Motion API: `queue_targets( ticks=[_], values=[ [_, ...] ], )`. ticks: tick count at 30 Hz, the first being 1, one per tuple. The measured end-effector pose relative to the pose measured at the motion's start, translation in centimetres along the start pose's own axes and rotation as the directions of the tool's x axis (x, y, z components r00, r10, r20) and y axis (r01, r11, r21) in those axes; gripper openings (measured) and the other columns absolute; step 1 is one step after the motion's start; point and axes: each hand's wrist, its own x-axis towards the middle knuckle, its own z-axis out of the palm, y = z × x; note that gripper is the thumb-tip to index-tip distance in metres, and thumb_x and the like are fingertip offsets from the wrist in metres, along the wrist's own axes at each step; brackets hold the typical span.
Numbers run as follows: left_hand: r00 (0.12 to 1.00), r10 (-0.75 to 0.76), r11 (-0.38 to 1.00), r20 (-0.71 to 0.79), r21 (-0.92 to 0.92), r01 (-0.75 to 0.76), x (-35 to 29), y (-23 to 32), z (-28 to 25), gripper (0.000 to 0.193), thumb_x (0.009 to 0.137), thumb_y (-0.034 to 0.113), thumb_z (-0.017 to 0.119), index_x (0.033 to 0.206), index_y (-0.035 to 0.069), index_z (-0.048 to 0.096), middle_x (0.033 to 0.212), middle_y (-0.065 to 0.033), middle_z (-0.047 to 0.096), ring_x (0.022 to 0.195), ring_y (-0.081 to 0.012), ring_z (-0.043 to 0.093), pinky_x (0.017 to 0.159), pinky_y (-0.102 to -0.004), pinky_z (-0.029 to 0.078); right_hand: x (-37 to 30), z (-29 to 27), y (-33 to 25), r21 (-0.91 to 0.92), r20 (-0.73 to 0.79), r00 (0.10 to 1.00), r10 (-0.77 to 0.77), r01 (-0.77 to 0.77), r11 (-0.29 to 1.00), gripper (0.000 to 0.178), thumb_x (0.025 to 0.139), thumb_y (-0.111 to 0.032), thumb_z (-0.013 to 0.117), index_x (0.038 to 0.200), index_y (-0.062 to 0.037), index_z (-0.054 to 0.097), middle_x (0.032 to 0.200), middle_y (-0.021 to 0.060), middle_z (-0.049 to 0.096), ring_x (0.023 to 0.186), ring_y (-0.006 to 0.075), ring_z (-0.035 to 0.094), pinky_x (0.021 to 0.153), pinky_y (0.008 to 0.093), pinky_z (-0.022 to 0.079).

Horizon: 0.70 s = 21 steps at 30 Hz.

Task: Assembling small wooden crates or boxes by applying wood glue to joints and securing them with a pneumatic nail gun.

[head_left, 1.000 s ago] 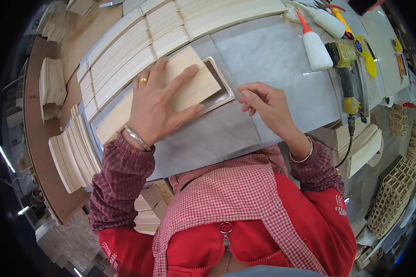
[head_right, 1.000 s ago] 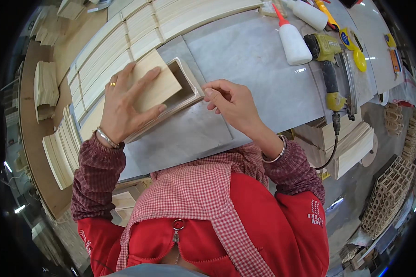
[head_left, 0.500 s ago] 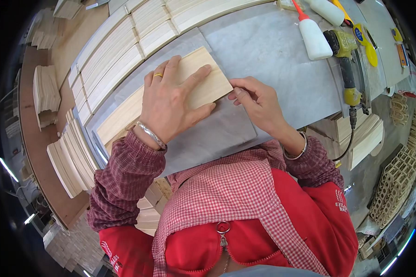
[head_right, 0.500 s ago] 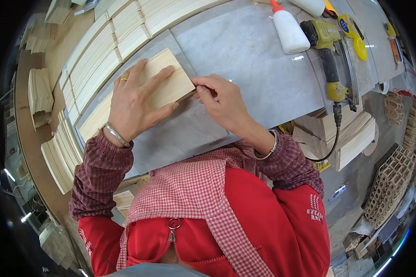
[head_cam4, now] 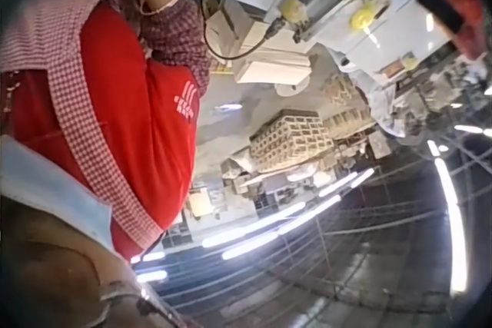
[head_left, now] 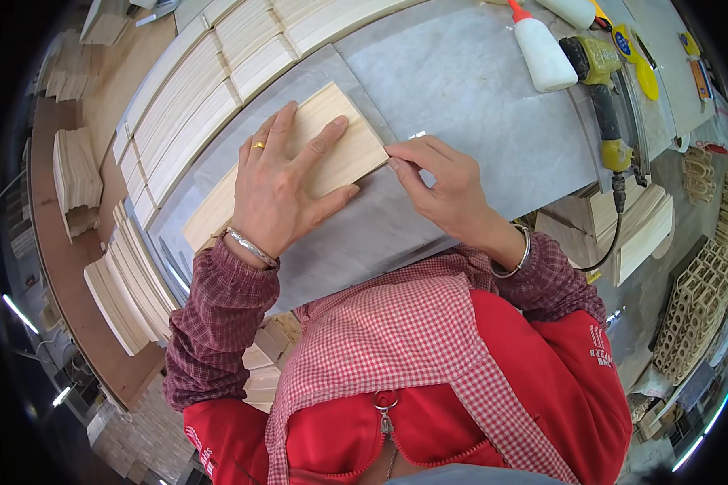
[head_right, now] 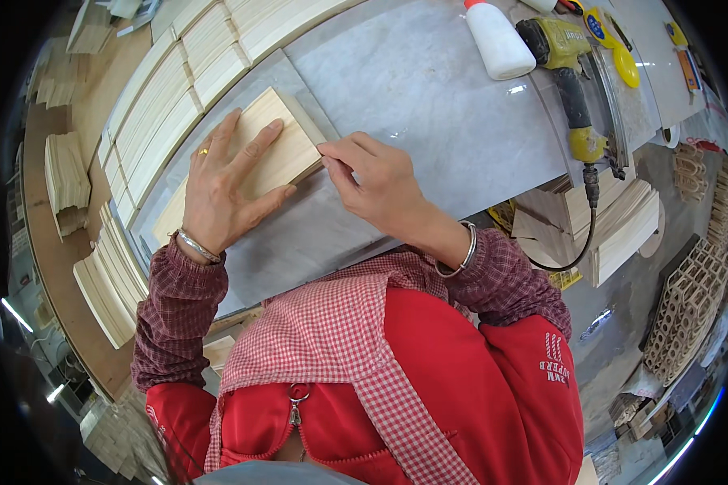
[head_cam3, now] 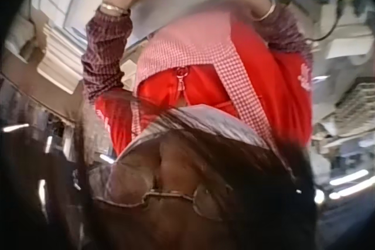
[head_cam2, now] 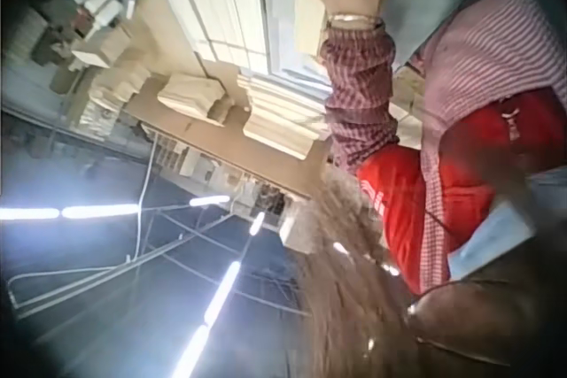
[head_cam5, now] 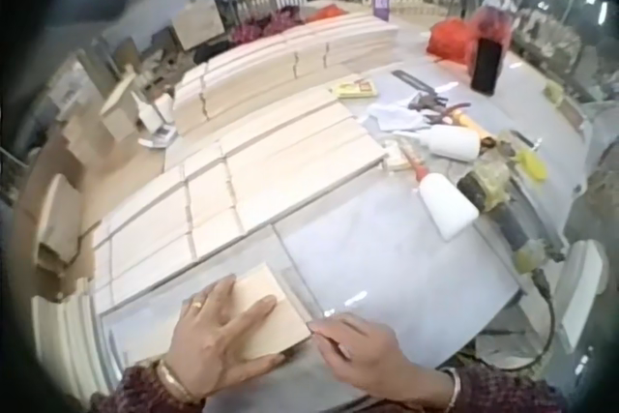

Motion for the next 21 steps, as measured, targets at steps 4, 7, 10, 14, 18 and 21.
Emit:
queue_targets(
  ticks=[4,7,10,14,18,21],
  values=[
    [1.000,0.006,1.000,0.006,-0.015,-0.006,-0.1,0.0,0.0,0.070,0.068,0.049,0.075,0.131,0.029,0.055,0.141,-0.0172,0.039,0.121,-0.0337,0.046,0.099,-0.0430,0.037,-0.2,0.1,0.0,-0.076,-0.029,0.997,-0.078,0.075,0.994,0.026,0.074,0.010,0.061,0.097,-0.0013,0.066,0.085,0.0049,0.063,0.057,0.0119,0.048,0.051,0.0211,0.039],
    [1.000,0.010,0.999,0.000,-0.031,-0.010,-0.1,0.1,0.0,0.070,0.068,0.051,0.075,0.132,0.028,0.055,0.142,-0.0179,0.039,0.123,-0.0343,0.045,0.100,-0.0436,0.037,-0.3,0.1,-0.3,-0.149,-0.048,0.989,-0.138,0.129,0.980,0.026,0.073,0.010,0.062,0.096,-0.0015,0.066,0.086,0.0054,0.063,0.056,0.0124,0.048,0.050,0.0213,0.038],
    [1.000,0.015,0.999,0.011,-0.051,-0.014,-0.1,-0.1,0.1,0.069,0.069,0.050,0.074,0.132,0.029,0.054,0.141,-0.0193,0.039,0.124,-0.0350,0.044,0.100,-0.0442,0.036,-0.3,0.1,-0.2,-0.144,-0.060,0.990,-0.129,0.120,0.982,0.026,0.073,0.010,0.062,0.097,-0.0014,0.066,0.086,0.0057,0.063,0.057,0.0122,0.048,0.051,0.0213,0.039],
    [1.000,0.020,0.997,0.019,-0.071,-0.018,0.0,-0.1,0.1,0.068,0.070,0.049,0.073,0.131,0.028,0.054,0.140,-0.0205,0.039,0.125,-0.0356,0.042,0.101,-0.0450,0.035,-0.5,0.2,0.3,-0.040,-0.073,0.995,-0.066,0.063,0.997,0.027,0.074,0.009,0.061,0.098,-0.0012,0.066,0.087,0.0062,0.064,0.059,0.0119,0.049,0.053,0.0213,0.040],
    [1.000,0.022,0.997,0.007,-0.073,-0.022,0.1,0.1,0.0,0.069,0.068,0.046,0.076,0.131,0.026,0.056,0.140,-0.0199,0.039,0.125,-0.0355,0.042,0.101,-0.0458,0.035,-0.6,0.4,1.1,0.247,-0.054,0.994,0.091,-0.075,0.966,0.027,0.074,0.009,0.061,0.098,-0.0011,0.066,0.088,0.0067,0.064,0.062,0.0118,0.050,0.054,0.0214,0.041],
    [1.000,-0.014,0.988,-0.007,-0.156,0.013,0.3,0.2,0.4,0.072,0.064,0.043,0.078,0.130,0.025,0.056,0.139,-0.0194,0.039,0.123,-0.0355,0.042,0.101,-0.0468,0.035,-0.5,0.5,0.9,0.255,-0.063,0.994,0.090,-0.071,0.964,0.028,0.074,0.010,0.061,0.099,-0.0011,0.066,0.090,0.0070,0.063,0.063,0.0118,0.051,0.056,0.0213,0.041]
  ],
)
